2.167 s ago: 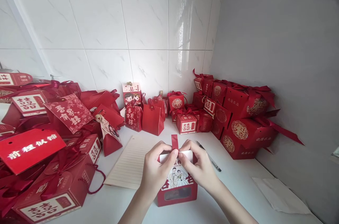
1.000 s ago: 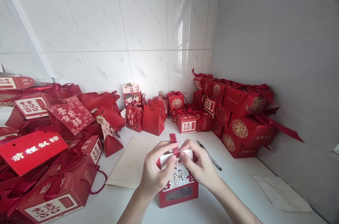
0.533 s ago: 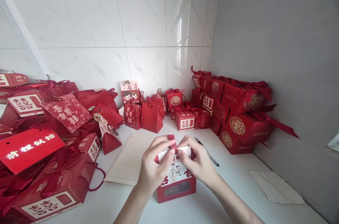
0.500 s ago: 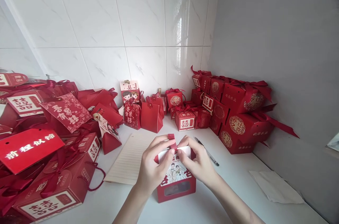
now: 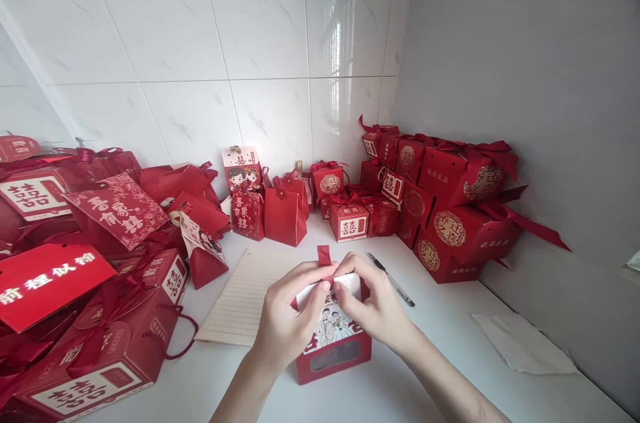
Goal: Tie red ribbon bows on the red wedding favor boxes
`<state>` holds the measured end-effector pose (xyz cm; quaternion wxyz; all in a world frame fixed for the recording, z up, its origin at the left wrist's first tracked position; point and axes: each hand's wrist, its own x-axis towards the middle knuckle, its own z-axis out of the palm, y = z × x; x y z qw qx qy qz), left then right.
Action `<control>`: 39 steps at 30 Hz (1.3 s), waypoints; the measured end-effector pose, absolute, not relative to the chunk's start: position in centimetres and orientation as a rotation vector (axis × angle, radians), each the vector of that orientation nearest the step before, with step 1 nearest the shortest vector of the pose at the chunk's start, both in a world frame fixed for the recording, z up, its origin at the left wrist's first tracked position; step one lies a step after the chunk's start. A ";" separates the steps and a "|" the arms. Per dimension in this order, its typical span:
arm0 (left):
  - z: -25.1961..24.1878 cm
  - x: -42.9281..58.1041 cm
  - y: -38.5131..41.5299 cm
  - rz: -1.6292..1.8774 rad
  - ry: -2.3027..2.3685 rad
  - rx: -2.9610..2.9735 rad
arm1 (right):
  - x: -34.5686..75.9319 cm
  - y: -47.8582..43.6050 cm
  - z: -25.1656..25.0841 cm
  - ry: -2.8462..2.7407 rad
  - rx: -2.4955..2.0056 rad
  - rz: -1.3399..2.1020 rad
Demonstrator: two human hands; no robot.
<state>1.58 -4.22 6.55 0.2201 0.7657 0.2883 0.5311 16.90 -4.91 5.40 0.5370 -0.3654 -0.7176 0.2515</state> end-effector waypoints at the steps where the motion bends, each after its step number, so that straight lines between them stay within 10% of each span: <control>1: 6.5 1.7 -4.3 1.492 0.797 2.124 | 16.9 -4.9 5.4 -1.707 -0.871 0.601; 39: 5.9 2.0 -4.2 1.608 0.684 2.150 | 17.1 -4.6 5.0 -1.677 -0.836 0.690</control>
